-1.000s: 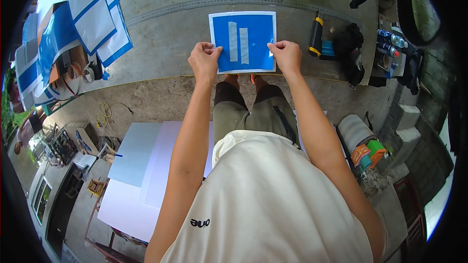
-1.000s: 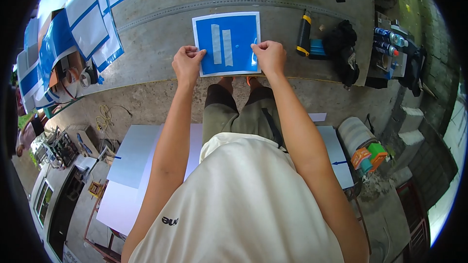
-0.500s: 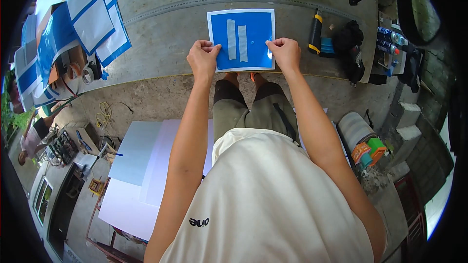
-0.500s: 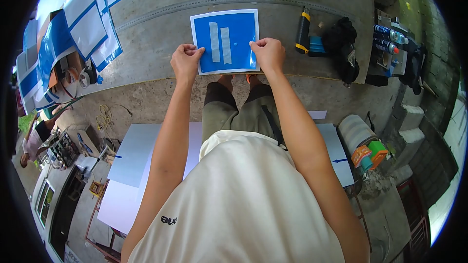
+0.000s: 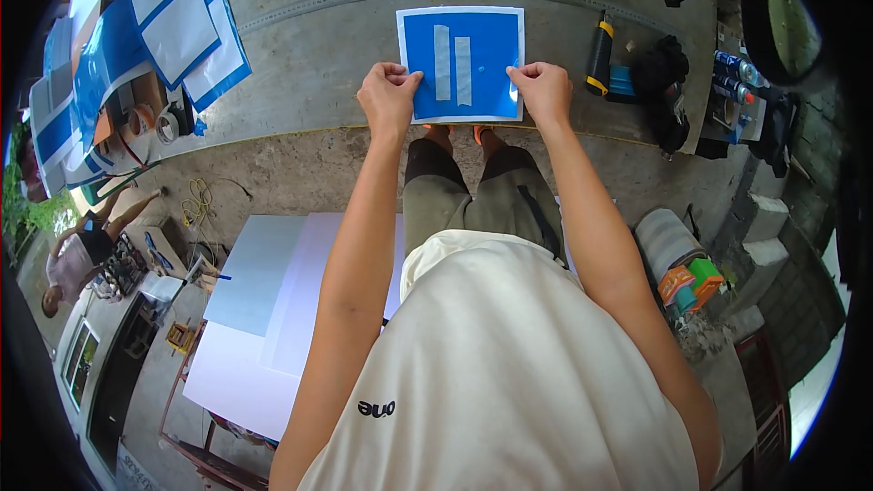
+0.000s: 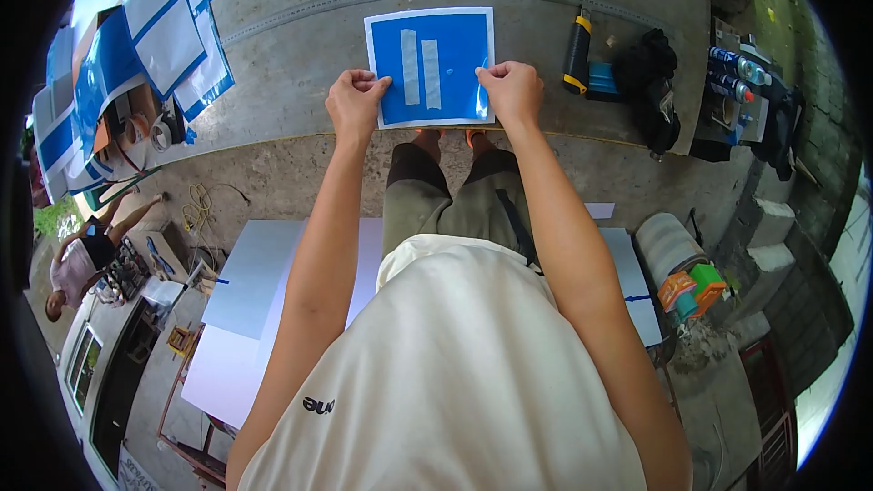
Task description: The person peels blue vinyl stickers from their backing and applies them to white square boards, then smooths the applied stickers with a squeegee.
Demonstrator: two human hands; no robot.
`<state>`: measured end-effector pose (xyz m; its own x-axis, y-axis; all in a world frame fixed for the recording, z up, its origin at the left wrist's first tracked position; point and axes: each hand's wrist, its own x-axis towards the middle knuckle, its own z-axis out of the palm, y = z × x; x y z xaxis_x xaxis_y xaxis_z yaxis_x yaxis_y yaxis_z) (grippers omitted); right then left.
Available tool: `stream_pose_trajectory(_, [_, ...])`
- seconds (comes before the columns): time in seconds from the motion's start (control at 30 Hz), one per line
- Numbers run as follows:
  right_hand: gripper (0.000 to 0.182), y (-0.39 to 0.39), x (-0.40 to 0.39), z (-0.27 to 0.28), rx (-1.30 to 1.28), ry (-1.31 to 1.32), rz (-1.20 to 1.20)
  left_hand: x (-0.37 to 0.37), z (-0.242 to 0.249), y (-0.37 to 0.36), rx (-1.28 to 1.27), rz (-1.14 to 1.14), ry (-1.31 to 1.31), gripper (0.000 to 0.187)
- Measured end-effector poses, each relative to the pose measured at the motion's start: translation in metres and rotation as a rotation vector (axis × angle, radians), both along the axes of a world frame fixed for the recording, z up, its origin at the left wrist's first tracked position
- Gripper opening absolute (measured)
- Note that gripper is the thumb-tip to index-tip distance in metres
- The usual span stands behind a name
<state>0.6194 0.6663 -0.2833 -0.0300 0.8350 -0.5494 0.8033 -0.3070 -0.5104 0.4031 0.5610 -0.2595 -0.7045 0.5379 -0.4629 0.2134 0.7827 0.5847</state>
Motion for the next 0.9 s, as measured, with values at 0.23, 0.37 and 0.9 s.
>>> stream_pose_trajectory(0.23, [0.027, 0.0002, -0.0011, 0.0016, -0.007, -0.001, -0.011, -0.0001, -0.002, -0.0003, -0.005, 0.004, -0.011, 0.033])
stream_pose_trajectory(0.37, [0.028, 0.0, -0.0002, -0.0024, 0.0, -0.005, -0.005, -0.0011, -0.0032, -0.0005, 0.002, -0.002, -0.01, 0.033])
stream_pose_trajectory(0.9, [0.029, 0.0002, -0.0008, 0.0001, 0.015, -0.013, 0.009, -0.0003, -0.002, -0.0009, 0.007, 0.001, -0.003, 0.033])
